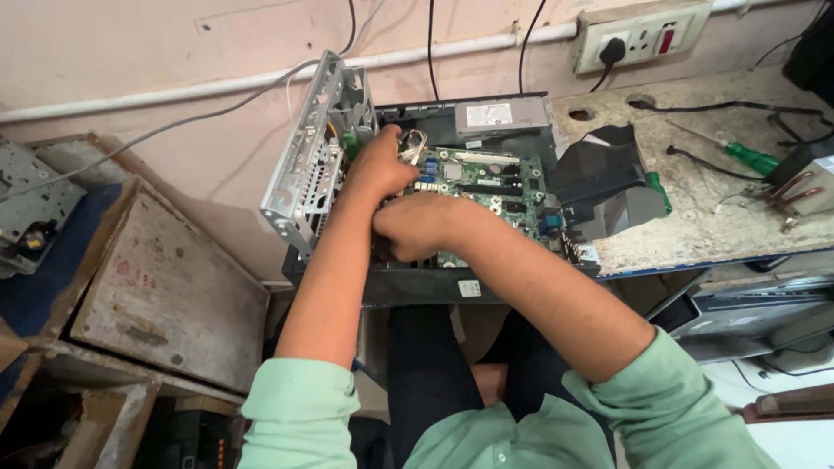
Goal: The person removes screws from a desktop computer case using a screwdriver, detaches internal cables, and lifts out the motherboard. The case is then repositioned and additional screws are removed from the chassis.
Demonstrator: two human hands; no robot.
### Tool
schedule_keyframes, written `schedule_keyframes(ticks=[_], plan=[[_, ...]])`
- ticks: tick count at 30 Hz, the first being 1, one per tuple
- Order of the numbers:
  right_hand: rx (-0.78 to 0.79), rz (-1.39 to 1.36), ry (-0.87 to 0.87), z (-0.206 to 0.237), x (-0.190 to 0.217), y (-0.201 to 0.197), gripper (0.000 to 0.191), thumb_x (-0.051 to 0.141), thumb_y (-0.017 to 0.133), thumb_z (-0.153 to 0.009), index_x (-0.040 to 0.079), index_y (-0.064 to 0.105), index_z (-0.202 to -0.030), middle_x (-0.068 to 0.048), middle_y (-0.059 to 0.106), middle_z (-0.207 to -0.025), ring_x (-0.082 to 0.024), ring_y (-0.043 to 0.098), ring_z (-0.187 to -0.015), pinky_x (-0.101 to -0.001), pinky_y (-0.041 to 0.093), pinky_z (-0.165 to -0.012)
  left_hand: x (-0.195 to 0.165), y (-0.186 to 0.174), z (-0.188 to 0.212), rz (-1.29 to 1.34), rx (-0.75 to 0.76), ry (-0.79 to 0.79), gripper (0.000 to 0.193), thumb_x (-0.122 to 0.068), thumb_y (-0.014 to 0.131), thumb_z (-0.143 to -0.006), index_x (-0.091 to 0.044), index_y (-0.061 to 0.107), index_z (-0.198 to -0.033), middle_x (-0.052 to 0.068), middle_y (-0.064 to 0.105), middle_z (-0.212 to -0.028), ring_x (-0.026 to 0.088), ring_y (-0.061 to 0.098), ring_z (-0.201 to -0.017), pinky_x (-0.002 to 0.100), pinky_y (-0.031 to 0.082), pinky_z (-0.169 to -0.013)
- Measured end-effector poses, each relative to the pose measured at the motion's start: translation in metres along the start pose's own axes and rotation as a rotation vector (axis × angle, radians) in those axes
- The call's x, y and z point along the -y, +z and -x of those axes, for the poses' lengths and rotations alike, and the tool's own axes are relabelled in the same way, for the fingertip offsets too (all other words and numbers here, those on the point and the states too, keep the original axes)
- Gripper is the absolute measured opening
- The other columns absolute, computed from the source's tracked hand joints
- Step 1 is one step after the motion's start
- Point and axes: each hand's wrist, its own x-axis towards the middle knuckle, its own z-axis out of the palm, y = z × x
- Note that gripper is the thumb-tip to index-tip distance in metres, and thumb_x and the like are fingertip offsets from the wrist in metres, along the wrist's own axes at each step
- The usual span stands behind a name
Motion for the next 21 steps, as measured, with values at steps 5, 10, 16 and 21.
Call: schedule_keyframes(ticks=[5, 10, 16, 21], plan=[[-0.054, 0.075, -0.021, -0.003, 0.000, 0.001, 0.017, 0.010, 0.066, -0.074, 0.006, 0.076, -0.088, -0.016, 0.075, -0.089, -0.037, 0.071, -0.085, -0.0489, 0.055, -0.071, 0.008, 0.007, -0.008, -0.034, -0.035, 0.011, 0.074, -0.014, 0.076, -0.072, -0.001, 0.051, -0.140, 0.028, 0.062, -0.131, 0.041, 0.060, -0.124, 0.044, 0.049, -0.102], [-0.059, 0.040, -0.040, -0.001, 0.002, -0.004, 0.018, 0.014, 0.066, -0.079, 0.008, 0.076, -0.092, -0.016, 0.075, -0.091, -0.037, 0.071, -0.088, -0.0492, 0.054, -0.073, 0.014, 0.011, -0.014, -0.002, -0.039, -0.012, 0.060, -0.015, 0.072, -0.074, -0.002, 0.059, -0.131, 0.028, 0.067, -0.124, 0.041, 0.064, -0.119, 0.044, 0.051, -0.101], [0.018, -0.021, 0.013, 0.004, 0.006, -0.007, 0.021, 0.023, 0.071, -0.080, 0.008, 0.076, -0.095, -0.017, 0.075, -0.092, -0.037, 0.071, -0.090, -0.0480, 0.054, -0.079, 0.013, 0.010, -0.013, -0.098, 0.014, -0.065, 0.046, -0.019, 0.074, -0.078, 0.002, 0.063, -0.117, 0.030, 0.068, -0.118, 0.043, 0.066, -0.115, 0.048, 0.052, -0.098], [-0.134, -0.026, -0.015, -0.005, 0.004, 0.007, 0.023, 0.027, 0.072, -0.081, 0.011, 0.076, -0.097, -0.016, 0.075, -0.095, -0.038, 0.071, -0.091, -0.0490, 0.055, -0.081, 0.007, 0.007, -0.007, -0.130, 0.051, -0.068, 0.047, -0.019, 0.073, -0.077, 0.002, 0.061, -0.118, 0.030, 0.067, -0.119, 0.045, 0.065, -0.114, 0.049, 0.051, -0.097]])
